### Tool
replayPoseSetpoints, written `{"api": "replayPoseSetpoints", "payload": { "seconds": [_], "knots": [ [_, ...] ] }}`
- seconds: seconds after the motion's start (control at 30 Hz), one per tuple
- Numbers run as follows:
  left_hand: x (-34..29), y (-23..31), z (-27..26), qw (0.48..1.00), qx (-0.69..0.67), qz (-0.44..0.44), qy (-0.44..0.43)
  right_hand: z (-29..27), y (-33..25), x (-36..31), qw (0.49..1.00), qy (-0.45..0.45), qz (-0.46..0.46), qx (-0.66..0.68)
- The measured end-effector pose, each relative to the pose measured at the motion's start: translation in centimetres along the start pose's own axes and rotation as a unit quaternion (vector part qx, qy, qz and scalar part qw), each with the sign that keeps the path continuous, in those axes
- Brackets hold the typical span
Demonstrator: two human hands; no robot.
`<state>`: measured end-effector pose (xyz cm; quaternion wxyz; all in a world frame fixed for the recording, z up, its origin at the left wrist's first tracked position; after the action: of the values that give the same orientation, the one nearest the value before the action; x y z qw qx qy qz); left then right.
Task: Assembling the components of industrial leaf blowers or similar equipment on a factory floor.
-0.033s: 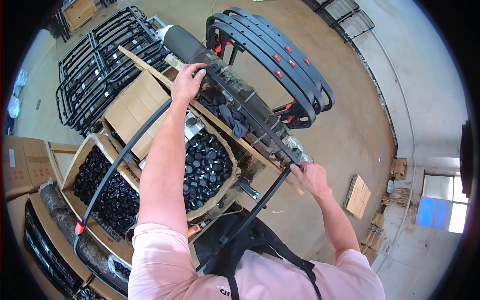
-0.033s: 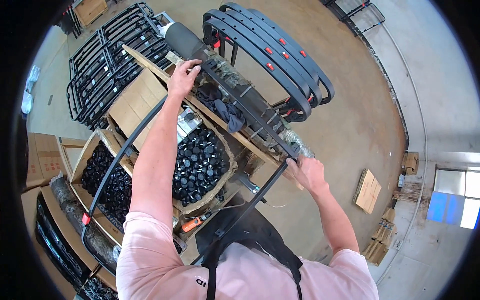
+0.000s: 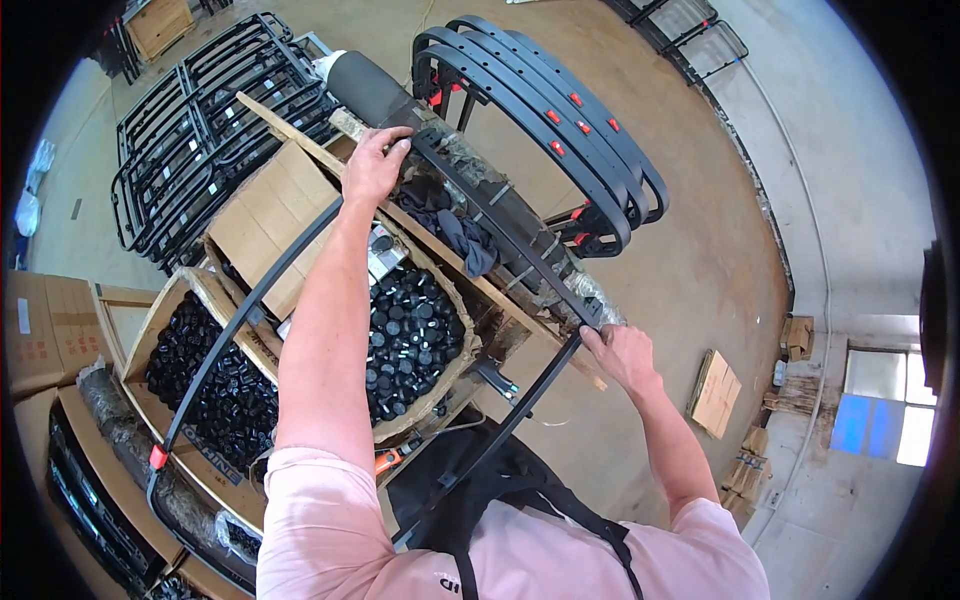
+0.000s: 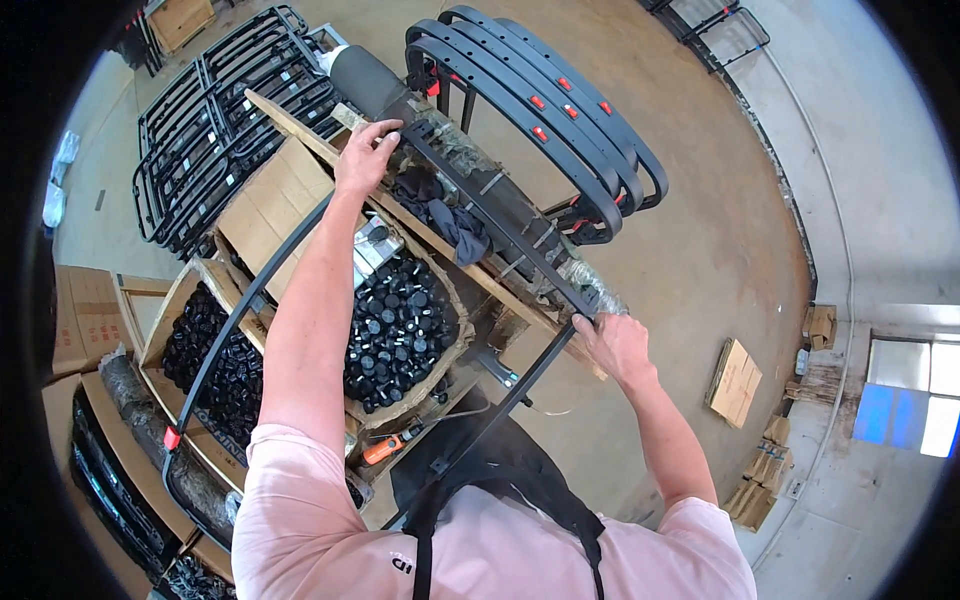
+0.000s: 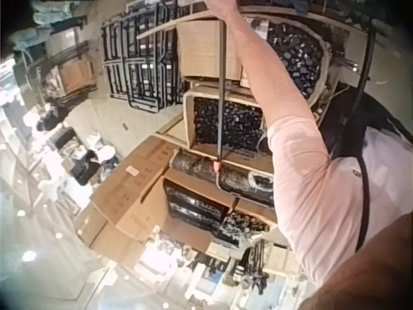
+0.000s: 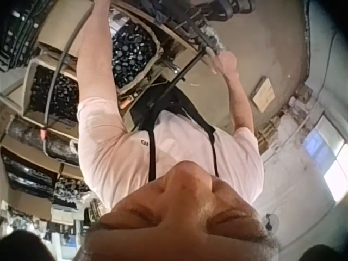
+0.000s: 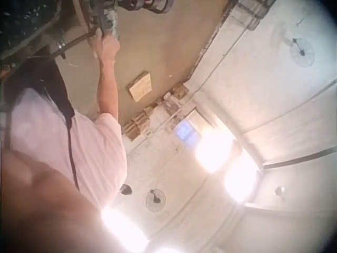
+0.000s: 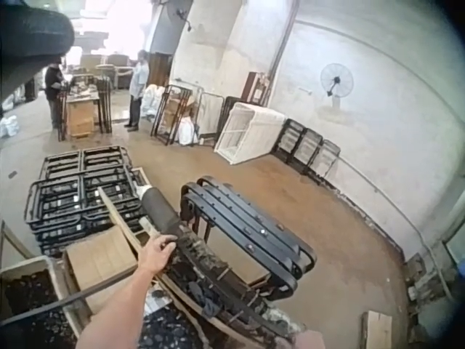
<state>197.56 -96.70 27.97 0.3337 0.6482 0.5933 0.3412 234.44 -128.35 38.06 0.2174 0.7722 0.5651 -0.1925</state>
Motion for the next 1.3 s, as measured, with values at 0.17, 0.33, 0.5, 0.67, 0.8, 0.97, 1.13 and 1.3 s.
{"api": "replayPoseSetpoints", "payload": {
  "seconds": [0.17, 0.33, 0.5, 0.67, 0.8, 0.97, 1.13, 1.3],
  "knots": [
    [0.1, -0.9, 0.1, 0.997, -0.075, -0.014, 0.030, 1.1, -0.2, 0.6, 0.988, 0.125, -0.038, 0.081],
    [-1.0, 1.6, -0.2, 1.000, -0.004, -0.019, 0.006, 2.2, 0.8, 1.0, 0.985, 0.103, -0.034, 0.137],
    [-0.8, 1.2, -0.5, 1.000, 0.003, -0.018, 0.017, 2.2, 0.7, -0.2, 0.995, -0.047, -0.026, -0.081],
    [-0.6, 0.4, -0.3, 0.998, -0.054, -0.012, 0.017, -0.5, -1.0, -1.9, 0.992, 0.018, -0.067, -0.104],
    [-0.2, -0.4, -0.1, 0.998, -0.053, -0.017, 0.026, 1.5, 1.0, -0.1, 0.979, -0.008, -0.095, -0.181],
    [-0.8, 0.8, -0.8, 0.999, 0.003, -0.033, 0.021, 1.0, 0.3, 0.1, 0.976, 0.037, -0.118, -0.177],
    [-0.5, 0.7, -0.1, 0.999, 0.005, 0.038, 0.019, 1.2, 0.0, -0.9, 0.979, 0.058, -0.120, -0.154],
    [-0.3, 0.0, 0.1, 1.000, -0.002, -0.012, 0.014, 0.0, -1.1, -1.0, 0.972, 0.070, -0.159, -0.161]
  ]
}}
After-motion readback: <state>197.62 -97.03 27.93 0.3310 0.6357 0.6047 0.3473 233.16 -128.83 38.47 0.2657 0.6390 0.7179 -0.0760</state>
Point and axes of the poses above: each hand's wrist, its own x-axis towards the middle knuckle, its own z-axis out of the palm, y = z × x, the point moved 4 cm from there along x, towards the middle knuckle, and after that the axes turned 3 degrees about -y, right-handed, at the moved point
